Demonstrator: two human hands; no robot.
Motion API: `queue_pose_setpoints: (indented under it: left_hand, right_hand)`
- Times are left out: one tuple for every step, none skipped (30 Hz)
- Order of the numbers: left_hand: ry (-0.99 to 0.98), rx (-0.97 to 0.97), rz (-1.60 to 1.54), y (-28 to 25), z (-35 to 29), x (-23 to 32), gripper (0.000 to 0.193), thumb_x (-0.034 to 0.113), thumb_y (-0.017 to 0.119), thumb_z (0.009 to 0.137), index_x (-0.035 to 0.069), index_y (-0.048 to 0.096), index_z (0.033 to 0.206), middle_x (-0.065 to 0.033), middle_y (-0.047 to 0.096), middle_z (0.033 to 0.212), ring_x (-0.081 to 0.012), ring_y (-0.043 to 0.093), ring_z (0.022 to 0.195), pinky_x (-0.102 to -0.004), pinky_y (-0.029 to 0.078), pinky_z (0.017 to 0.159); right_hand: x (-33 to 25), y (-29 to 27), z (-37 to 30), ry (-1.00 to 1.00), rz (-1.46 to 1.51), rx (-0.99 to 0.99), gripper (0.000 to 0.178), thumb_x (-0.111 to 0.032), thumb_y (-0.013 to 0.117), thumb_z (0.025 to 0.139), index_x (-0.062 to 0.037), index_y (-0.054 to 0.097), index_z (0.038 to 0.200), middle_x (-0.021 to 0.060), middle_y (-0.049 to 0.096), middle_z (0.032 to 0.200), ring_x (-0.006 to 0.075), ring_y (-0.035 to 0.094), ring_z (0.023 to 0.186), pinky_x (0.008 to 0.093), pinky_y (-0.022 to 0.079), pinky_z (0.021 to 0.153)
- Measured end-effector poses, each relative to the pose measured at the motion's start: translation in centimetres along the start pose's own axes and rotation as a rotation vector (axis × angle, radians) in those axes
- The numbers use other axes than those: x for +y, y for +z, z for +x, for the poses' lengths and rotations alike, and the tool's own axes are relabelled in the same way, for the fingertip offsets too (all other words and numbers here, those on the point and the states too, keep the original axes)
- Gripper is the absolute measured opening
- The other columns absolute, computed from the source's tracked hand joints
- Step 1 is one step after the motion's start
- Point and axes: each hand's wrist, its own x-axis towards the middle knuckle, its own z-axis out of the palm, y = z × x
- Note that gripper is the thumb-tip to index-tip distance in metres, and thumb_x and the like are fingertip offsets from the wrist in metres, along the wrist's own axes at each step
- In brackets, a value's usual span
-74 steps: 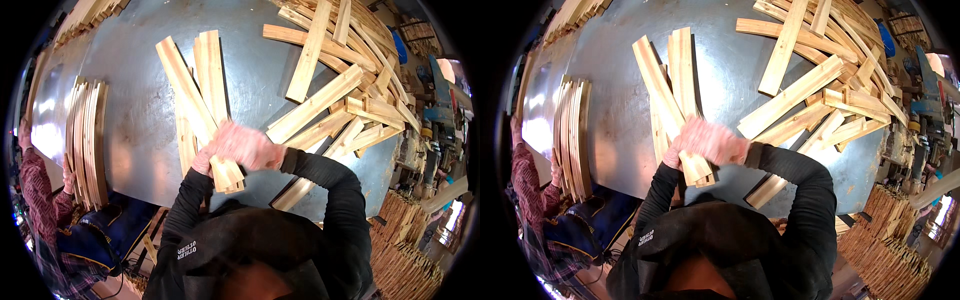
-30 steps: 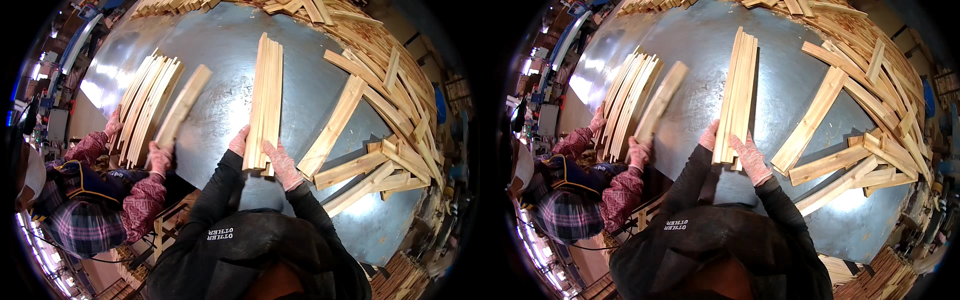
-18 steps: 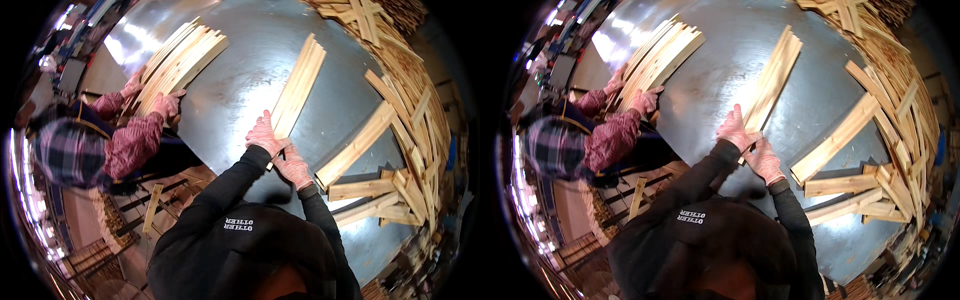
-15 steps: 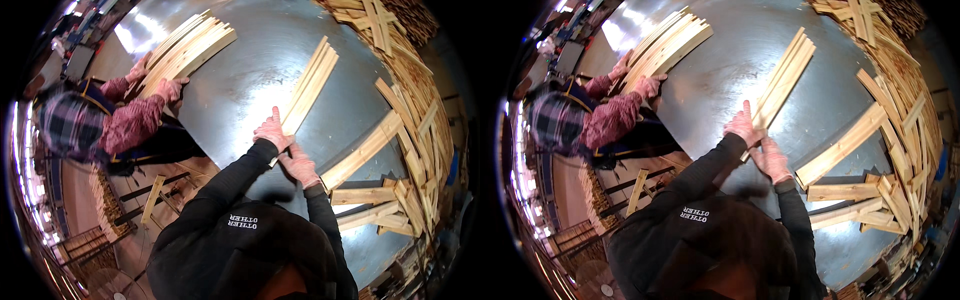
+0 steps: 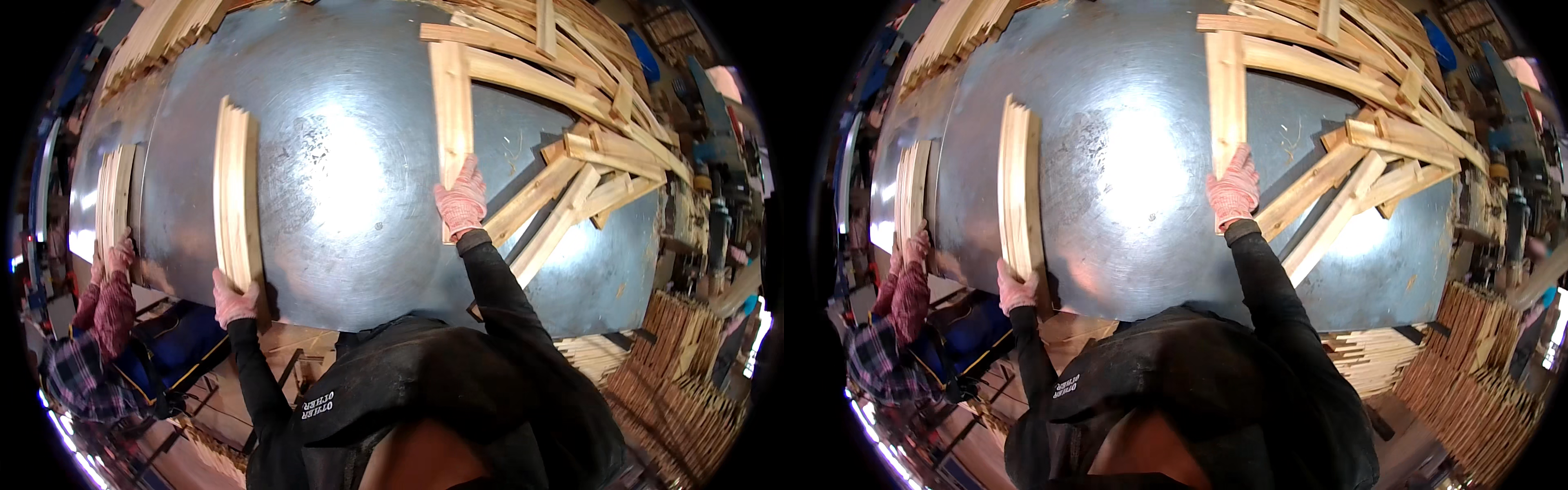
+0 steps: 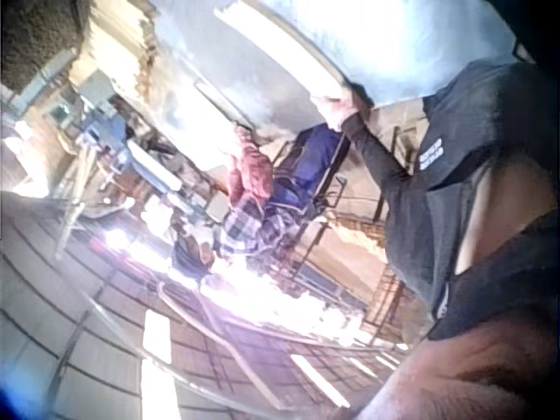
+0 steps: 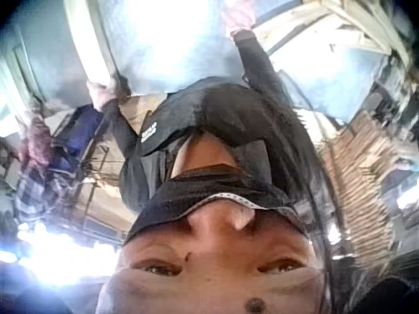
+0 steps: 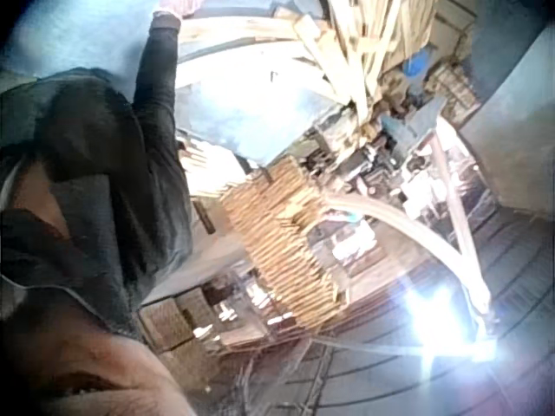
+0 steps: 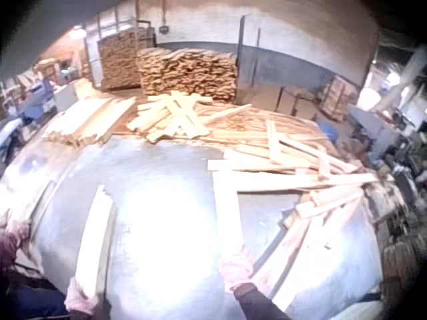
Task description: The person sorts wooden planks on a metal table, picking them up from a pile and arranging them into neat stacks. The person handles the wood by hand, organizing the pieces into parallel rows while another person works in the background.
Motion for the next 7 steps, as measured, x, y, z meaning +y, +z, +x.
queue_pose_setpoints:
  left_hand:
    - [0.028, 0.021, 0.007, 0.4, 1.3, -3.2, 0.081, 0.034, 0.077, 0.069, 0.01, 0.041, 0.137, -0.0223, 0.059, 0.123, -0.0411, 0.058, 0.111, -0.049, 0.05, 0.09]
    - [0.044, 0.06, -0.006, 1.3, 3.0, -6.7, 0.082, 0.035, 0.077, 0.069, 0.01, 0.04, 0.138, -0.0223, 0.059, 0.122, -0.0417, 0.058, 0.11, -0.0491, 0.049, 0.09]
    - [0.054, 0.094, -0.027, 2.1, 3.7, -8.5, 0.083, 0.035, 0.078, 0.068, 0.009, 0.039, 0.138, -0.0223, 0.059, 0.121, -0.0423, 0.059, 0.109, -0.0493, 0.049, 0.09]
    - [0.014, 0.065, 0.102, 1.2, 2.9, -7.2, 0.085, 0.037, 0.078, 0.069, 0.01, 0.038, 0.14, -0.0221, 0.059, 0.122, -0.0421, 0.058, 0.11, -0.0488, 0.049, 0.091]
    - [-0.035, 0.041, 0.227, -0.4, 1.9, -4.0, 0.086, 0.038, 0.077, 0.07, 0.011, 0.037, 0.141, -0.0219, 0.059, 0.123, -0.0419, 0.058, 0.11, -0.0483, 0.049, 0.092]
    - [-0.083, 0.017, 0.364, -1.8, 1.4, -2.7, 0.087, 0.039, 0.077, 0.071, 0.011, 0.036, 0.143, -0.0217, 0.058, 0.124, -0.0418, 0.058, 0.111, -0.0477, 0.049, 0.092]
    - [-0.096, 0.029, 0.372, -2.4, 1.3, -3.5, 0.087, 0.039, 0.077, 0.071, 0.011, 0.036, 0.143, -0.0217, 0.058, 0.124, -0.0418, 0.058, 0.111, -0.0477, 0.049, 0.092]
  right_hand:
    - [-0.5, 0.6, -0.9, -0.006, 0.041, -0.064, 0.11, -0.038, 0.079, 0.073, -0.007, 0.012, 0.154, 0.0244, 0.036, 0.148, 0.0421, 0.043, 0.132, 0.0469, 0.04, 0.108]
    - [-2.3, 0.3, -1.4, -0.038, 0.082, -0.113, 0.108, -0.036, 0.078, 0.074, -0.0062, 0.012, 0.154, 0.0244, 0.038, 0.147, 0.0424, 0.045, 0.13, 0.0461, 0.04, 0.108]
    - [-3.2, 0.2, -1.6, -0.074, 0.113, -0.16, 0.107, -0.034, 0.077, 0.075, -0.0054, 0.012, 0.155, 0.0244, 0.04, 0.146, 0.0426, 0.047, 0.129, 0.0453, 0.04, 0.108]
    - [-2.8, 1.2, -1.9, -0.126, 0.312, -0.23, 0.105, -0.031, 0.076, 0.077, -0.0069, 0.011, 0.155, 0.0236, 0.04, 0.147, 0.0418, 0.047, 0.128, 0.0449, 0.04, 0.108]
    - [-1.8, 2.8, -2.1, -0.186, 0.512, -0.304, 0.102, -0.028, 0.074, 0.079, -0.0085, 0.01, 0.156, 0.0227, 0.04, 0.147, 0.0411, 0.047, 0.128, 0.0444, 0.04, 0.108]
    - [-1.1, 4.8, -2.5, -0.238, 0.722, -0.388, 0.1, -0.026, 0.073, 0.08, -0.01, 0.009, 0.156, 0.0218, 0.04, 0.147, 0.0404, 0.048, 0.128, 0.0439, 0.04, 0.108]
    - [-0.9, 6.8, -2.7, -0.305, 1.233, -0.577, 0.097, -0.021, 0.071, 0.083, -0.0211, 0.008, 0.158, 0.02, 0.039, 0.149, 0.0398, 0.044, 0.132, 0.0414, 0.041, 0.109]
